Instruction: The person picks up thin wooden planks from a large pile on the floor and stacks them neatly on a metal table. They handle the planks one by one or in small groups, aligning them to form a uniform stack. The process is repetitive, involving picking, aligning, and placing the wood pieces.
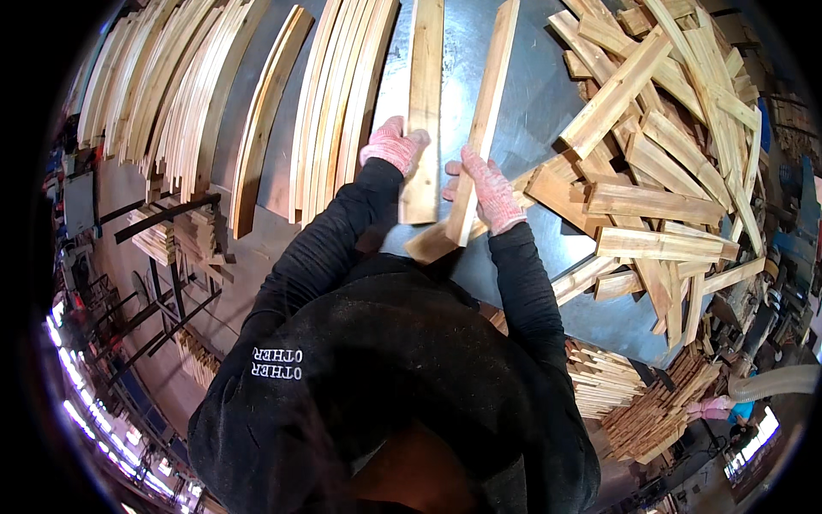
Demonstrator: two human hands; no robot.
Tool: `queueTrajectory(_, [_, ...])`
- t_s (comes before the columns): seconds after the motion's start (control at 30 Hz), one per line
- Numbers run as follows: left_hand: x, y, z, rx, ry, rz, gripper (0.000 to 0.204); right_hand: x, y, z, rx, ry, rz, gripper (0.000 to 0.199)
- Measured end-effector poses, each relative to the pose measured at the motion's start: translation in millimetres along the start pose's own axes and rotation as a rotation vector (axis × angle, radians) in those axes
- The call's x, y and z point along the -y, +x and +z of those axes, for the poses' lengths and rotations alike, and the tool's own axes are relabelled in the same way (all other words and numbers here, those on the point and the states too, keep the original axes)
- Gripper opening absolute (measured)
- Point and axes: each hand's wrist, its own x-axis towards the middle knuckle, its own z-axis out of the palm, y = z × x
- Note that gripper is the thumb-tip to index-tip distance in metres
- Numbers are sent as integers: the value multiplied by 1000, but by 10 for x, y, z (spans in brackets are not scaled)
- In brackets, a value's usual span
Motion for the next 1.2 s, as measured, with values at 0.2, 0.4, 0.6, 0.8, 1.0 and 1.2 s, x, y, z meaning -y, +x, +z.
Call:
queueTrajectory(0.2, [177,-386,-184,-120,415,142,41,-71,381,818,-101,-895,-237,93])
queueTrajectory(0.4, [476,-705,-606,-396,387,343,44,-147,505,1037,-43,-857,-102,78])
queueTrajectory(0.6, [726,-870,-1881,-595,365,519,42,-200,534,1376,-41,-1449,-127,96])
queueTrajectory(0.8, [2082,-310,-2377,-593,533,405,41,-390,613,1481,-43,-1506,-208,98])
queueTrajectory(1.0, [2036,-74,-2290,-435,454,-98,101,-425,670,1402,-79,-1552,-229,94])
queueTrajectory(1.2, [1545,-569,-2523,-298,403,-185,77,-436,549,1546,-139,-1497,-255,85])
